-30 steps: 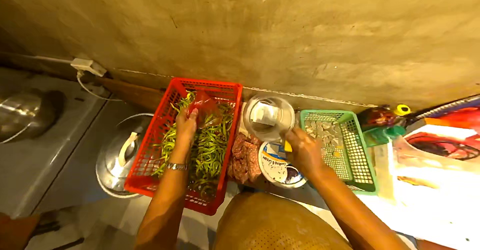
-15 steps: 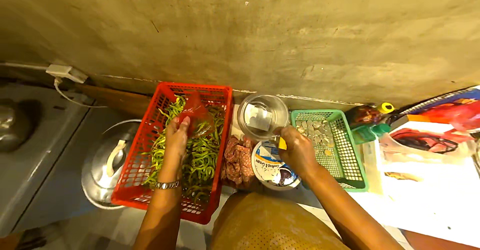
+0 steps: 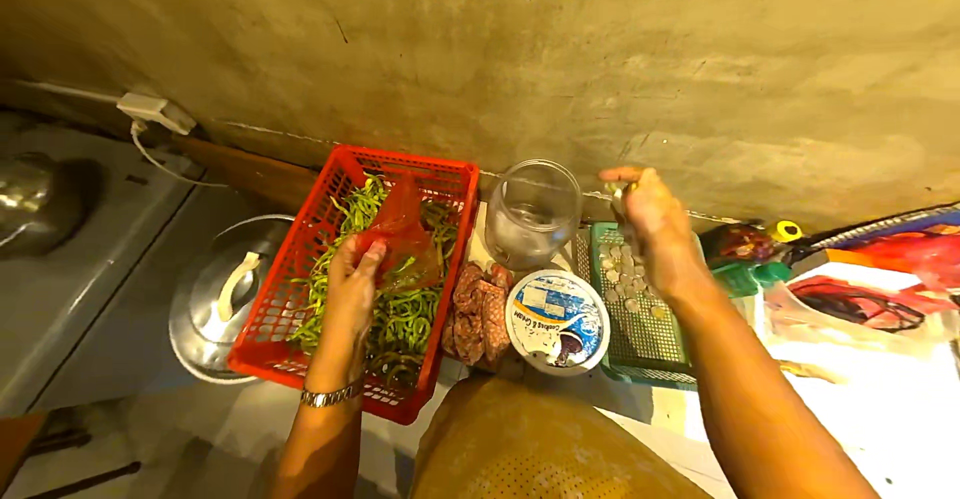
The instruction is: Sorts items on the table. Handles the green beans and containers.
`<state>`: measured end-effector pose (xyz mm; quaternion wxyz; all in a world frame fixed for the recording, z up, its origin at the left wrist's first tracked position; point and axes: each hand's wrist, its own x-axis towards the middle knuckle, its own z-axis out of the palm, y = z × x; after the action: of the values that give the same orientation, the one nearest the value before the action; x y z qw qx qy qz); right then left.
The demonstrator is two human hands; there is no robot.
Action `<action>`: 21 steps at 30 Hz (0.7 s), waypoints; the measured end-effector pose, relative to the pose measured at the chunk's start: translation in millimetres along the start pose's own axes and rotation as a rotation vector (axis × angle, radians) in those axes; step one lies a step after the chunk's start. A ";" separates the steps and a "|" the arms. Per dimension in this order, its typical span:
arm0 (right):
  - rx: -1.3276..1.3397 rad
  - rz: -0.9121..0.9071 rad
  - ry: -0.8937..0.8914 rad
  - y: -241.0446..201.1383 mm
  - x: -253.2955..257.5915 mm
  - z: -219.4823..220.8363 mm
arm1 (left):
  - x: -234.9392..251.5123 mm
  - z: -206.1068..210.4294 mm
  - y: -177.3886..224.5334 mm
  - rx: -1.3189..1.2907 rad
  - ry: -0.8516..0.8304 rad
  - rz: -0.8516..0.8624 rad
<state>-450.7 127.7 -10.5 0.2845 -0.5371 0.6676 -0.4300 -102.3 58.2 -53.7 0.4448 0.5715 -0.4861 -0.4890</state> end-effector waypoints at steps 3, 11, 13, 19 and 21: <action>0.266 0.033 0.005 -25.6 27.4 0.9 | -12.5 1.9 5.6 -0.197 0.039 -0.085; -0.508 0.207 -0.478 -32.7 104.9 52.4 | -41.0 12.9 0.6 -0.435 0.088 -0.188; -0.678 0.076 -0.710 -16.3 122.9 68.1 | -49.2 13.6 -5.4 -0.377 0.070 -0.172; -0.969 -0.022 -1.092 0.9 153.5 109.8 | -63.5 5.6 -24.5 -0.507 0.116 -0.351; -1.047 -0.026 -1.134 6.1 154.9 124.9 | -66.4 0.2 -28.2 -0.655 0.149 -0.435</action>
<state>-388.9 -54.4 -61.7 0.2869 -0.7477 0.5296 0.2796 -102.4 127.7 -73.0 0.5235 0.5230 -0.1384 -0.6582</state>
